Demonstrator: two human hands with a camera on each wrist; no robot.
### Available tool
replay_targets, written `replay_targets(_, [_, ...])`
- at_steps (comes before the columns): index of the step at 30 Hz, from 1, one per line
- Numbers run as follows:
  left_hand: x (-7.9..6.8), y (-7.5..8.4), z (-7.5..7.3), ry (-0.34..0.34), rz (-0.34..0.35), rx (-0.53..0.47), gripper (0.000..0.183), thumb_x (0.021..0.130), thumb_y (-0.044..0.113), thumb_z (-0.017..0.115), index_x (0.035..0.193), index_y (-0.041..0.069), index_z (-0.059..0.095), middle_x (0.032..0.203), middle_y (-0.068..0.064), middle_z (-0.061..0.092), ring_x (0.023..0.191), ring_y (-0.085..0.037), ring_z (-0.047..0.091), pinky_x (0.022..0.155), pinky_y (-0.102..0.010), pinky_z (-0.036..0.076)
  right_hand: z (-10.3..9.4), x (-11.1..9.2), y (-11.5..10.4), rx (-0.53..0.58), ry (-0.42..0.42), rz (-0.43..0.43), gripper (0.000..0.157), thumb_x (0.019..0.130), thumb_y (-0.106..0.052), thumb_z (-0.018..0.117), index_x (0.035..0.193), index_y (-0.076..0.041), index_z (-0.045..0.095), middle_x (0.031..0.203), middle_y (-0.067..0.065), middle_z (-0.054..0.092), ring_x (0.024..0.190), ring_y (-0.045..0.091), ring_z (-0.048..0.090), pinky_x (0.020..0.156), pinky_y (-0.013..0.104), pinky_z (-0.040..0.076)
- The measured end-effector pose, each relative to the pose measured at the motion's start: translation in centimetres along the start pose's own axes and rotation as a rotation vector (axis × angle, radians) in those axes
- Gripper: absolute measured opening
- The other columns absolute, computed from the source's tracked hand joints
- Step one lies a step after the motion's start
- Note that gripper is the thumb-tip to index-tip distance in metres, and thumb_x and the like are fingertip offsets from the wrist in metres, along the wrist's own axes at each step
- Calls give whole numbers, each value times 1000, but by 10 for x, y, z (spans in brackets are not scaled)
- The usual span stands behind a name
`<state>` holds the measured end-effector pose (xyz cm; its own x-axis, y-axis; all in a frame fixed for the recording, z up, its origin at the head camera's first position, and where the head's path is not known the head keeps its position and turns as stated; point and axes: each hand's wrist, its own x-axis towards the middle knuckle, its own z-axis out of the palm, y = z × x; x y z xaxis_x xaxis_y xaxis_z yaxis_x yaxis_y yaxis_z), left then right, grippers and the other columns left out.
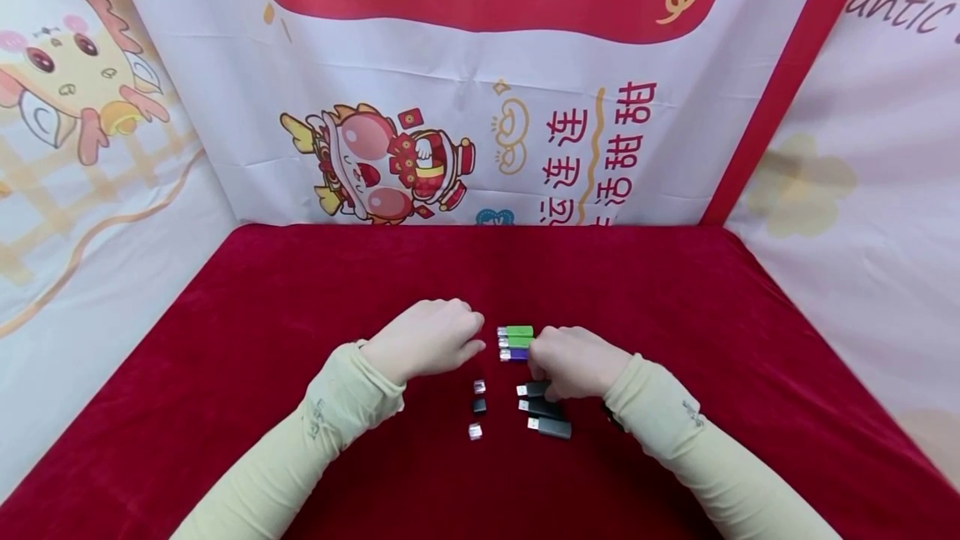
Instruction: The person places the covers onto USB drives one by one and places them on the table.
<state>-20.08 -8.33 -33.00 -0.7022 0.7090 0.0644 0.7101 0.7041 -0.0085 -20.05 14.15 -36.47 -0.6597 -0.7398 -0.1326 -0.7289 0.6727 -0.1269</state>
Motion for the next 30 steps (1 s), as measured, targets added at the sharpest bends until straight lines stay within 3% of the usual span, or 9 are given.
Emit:
replay_targets(14, [-1,1,1,-7,-9,-15,18,90,28,72,83,13,65,70,2,54,65,-14,55,58,-29,49,0,-1,-2,-42,11,-42,17,71,-15,89,69,-16,72,56,-14,53,51,5,48,50,23,44])
replay_targets(21, [-1,0,0,2,-6,-2,18,90,28,72,82,13,65,69,2,54,65,-14,56,58,-30,49,0,-2,0,-53,25,-49,27,71,-18,88,61,-19,63,51,-15,45,49,6,43,48,24,41])
replay_targets(30, [-1,0,0,-22,-23,-14,17,89,28,74,85,12,67,71,2,56,66,-14,56,59,-30,50,-8,-6,4,-24,73,-59,21,70,-23,89,73,-15,70,59,-12,53,51,5,47,52,23,44])
